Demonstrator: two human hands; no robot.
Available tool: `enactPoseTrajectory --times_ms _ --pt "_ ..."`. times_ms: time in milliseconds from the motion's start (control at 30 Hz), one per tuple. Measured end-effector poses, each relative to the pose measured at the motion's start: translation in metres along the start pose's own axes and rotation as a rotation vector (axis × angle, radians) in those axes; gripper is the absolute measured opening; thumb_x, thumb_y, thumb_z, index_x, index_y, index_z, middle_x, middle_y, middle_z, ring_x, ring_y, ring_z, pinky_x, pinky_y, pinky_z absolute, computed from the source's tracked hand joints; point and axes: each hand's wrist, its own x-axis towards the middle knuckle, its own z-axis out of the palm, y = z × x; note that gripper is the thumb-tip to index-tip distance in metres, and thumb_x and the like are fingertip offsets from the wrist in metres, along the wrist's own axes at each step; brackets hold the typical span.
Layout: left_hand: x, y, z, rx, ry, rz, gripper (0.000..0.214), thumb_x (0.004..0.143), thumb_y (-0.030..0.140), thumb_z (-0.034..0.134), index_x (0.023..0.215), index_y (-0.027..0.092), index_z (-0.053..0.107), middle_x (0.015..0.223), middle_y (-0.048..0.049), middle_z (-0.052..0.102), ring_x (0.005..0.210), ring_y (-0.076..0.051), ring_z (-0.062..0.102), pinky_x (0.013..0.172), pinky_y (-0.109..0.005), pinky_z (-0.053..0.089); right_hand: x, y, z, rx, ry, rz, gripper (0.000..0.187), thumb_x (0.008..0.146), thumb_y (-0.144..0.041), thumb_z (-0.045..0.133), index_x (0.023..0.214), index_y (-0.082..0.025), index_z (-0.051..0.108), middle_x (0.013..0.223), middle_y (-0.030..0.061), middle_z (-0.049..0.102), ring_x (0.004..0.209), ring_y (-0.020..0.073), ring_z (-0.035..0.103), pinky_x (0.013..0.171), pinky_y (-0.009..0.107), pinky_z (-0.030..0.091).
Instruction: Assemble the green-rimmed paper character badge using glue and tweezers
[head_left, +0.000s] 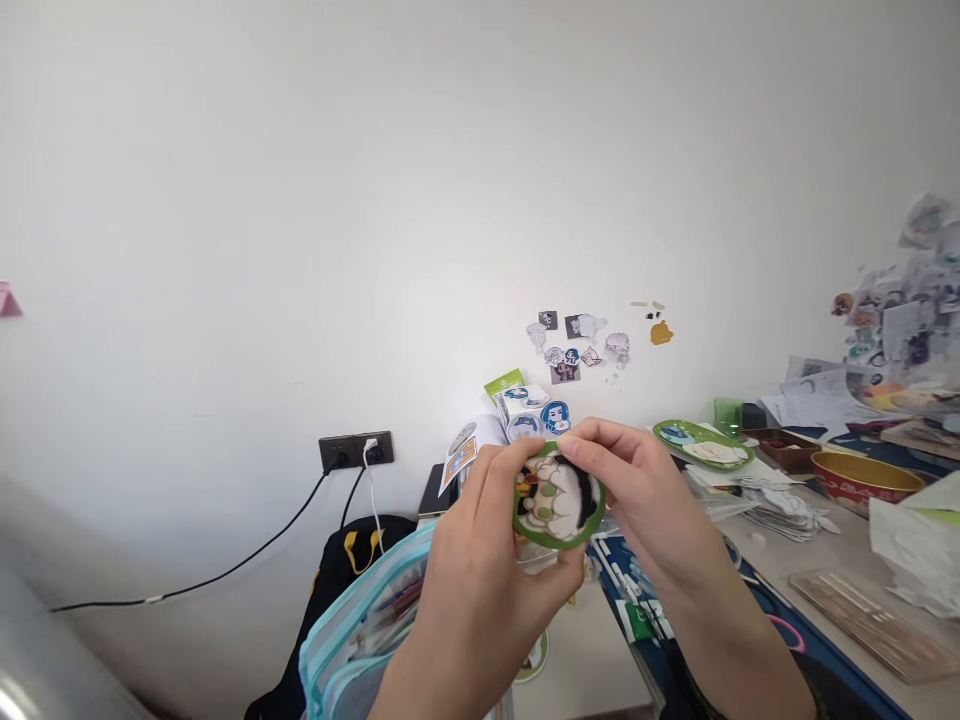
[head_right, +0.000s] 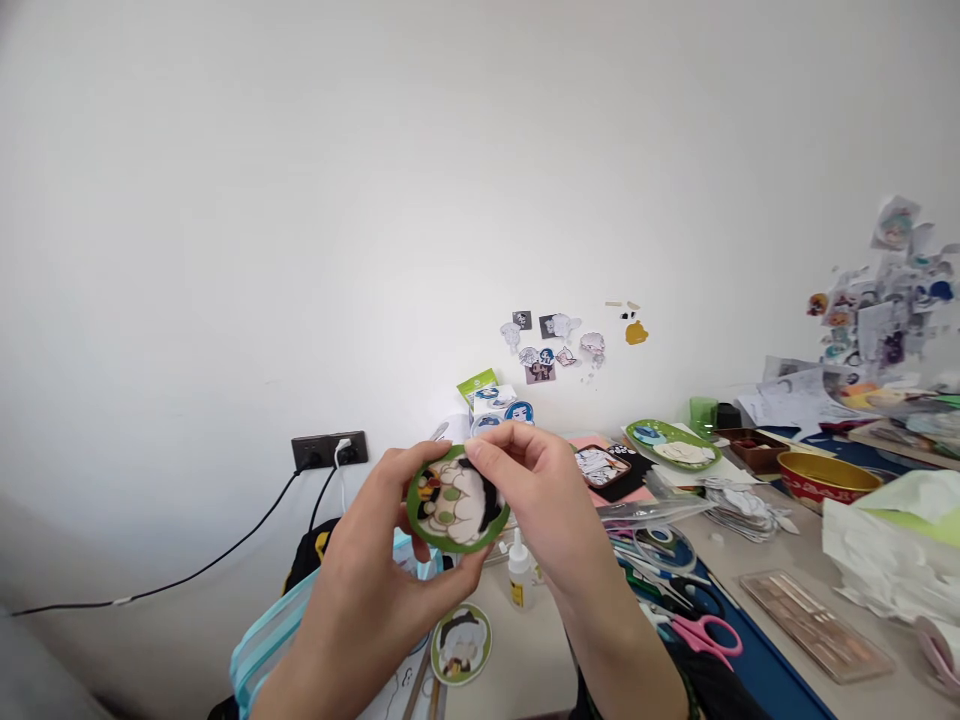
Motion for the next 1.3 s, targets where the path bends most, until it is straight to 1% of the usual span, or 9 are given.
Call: enactPoseTrajectory --times_ms 367,567,733,900,1033,1100,1200,1267,1300 --pt "0.0 0.0 -0.001 -0.009 0.002 0.007 0.063 0.069 0.006 0.064 0.124 0.029 0.045 0.1 -0.0028 0.061 0.086 -0.021 0.063 0.071 -0.032 0.055 0.001 -0.002 0.001 -0.002 -0.009 0.02 0.024 0.068 -0.033 0.08 0.065 -0.016 0.064 0.06 -0.0029 0.058 0.058 0.0096 0.05 0.055 0.02 0.041" --pt "0.0 0.002 -0.003 -0.014 -0.004 0.009 0.061 0.071 0.007 0.065 0.124 0.029 0.045 0.1 -0.0027 0.06 0.084 -0.02 0.063 0.068 -0.03 0.054 -0.001 -0.005 0.0 0.088 -0.044 -0.013 0.029 0.077 -0.039 0.074 0.064 -0.016 0.063 0.062 -0.0026 0.056 0.06 0.0091 0.049 0.056 0.019 0.042" --pt "0.0 0.003 -0.003 -0.006 -0.002 0.018 0.062 0.072 0.007 0.065 0.126 0.028 0.044 0.1 -0.0028 0.06 0.084 -0.02 0.063 0.068 -0.03 0.055 0.0 -0.004 -0.001 0.021 -0.034 0.025 0.025 0.071 -0.035 0.08 0.067 -0.015 0.066 0.061 -0.0028 0.059 0.059 0.0084 0.05 0.055 0.018 0.042" --pt "0.002 0.005 -0.004 0.006 0.018 0.022 0.059 0.072 0.008 0.067 0.123 0.027 0.045 0.098 -0.0021 0.061 0.082 -0.019 0.063 0.067 -0.029 0.055 -0.001 -0.001 0.0 -0.048 -0.004 -0.045 0.022 0.074 -0.035 0.077 0.067 -0.017 0.067 0.062 -0.0032 0.061 0.059 0.0083 0.053 0.054 0.017 0.043" --pt "0.001 0.006 -0.005 -0.004 0.03 0.013 0.059 0.072 0.007 0.069 0.122 0.028 0.045 0.099 -0.0017 0.062 0.085 -0.018 0.064 0.071 -0.029 0.056 -0.004 -0.001 0.001 -0.118 0.022 -0.103 0.021 0.078 -0.035 0.074 0.068 -0.019 0.067 0.065 -0.0033 0.063 0.061 0.0086 0.054 0.056 0.017 0.044" --pt "-0.001 0.006 -0.006 -0.022 0.022 -0.007 0.062 0.072 0.007 0.07 0.123 0.03 0.045 0.102 -0.0014 0.063 0.085 -0.017 0.064 0.069 -0.027 0.056 -0.005 -0.001 0.002 -0.141 0.028 -0.136 0.021 0.08 -0.035 0.073 0.068 -0.019 0.067 0.066 -0.0037 0.062 0.063 0.0089 0.053 0.058 0.018 0.044" --pt "-0.004 0.007 -0.009 -0.14 0.03 -0.08 0.076 0.065 0.014 0.078 0.13 0.033 0.043 0.111 -0.0017 0.063 0.091 -0.019 0.064 0.066 -0.024 0.054 -0.007 -0.001 0.002 -0.168 0.028 -0.181 0.021 0.084 -0.035 0.07 0.069 -0.02 0.066 0.065 -0.0043 0.06 0.062 0.009 0.051 0.059 0.019 0.043" --pt "-0.004 0.009 -0.013 -0.274 0.048 -0.186 0.076 0.064 0.023 0.081 0.131 0.034 0.047 0.115 -0.0018 0.064 0.102 -0.022 0.063 0.077 -0.027 0.054 -0.008 -0.002 0.003 -0.191 0.012 -0.226 0.02 0.085 -0.033 0.068 0.07 -0.02 0.065 0.066 -0.0045 0.059 0.063 0.0092 0.05 0.06 0.02 0.042" --pt "-0.003 0.01 -0.016 -0.344 0.051 -0.261 0.065 0.07 0.027 0.078 0.128 0.034 0.051 0.112 -0.0014 0.066 0.104 -0.022 0.063 0.084 -0.029 0.053 -0.009 -0.002 0.003 -0.204 -0.003 -0.254 0.02 0.086 -0.032 0.067 0.07 -0.02 0.064 0.066 -0.0044 0.058 0.064 0.0093 0.05 0.061 0.02 0.042"
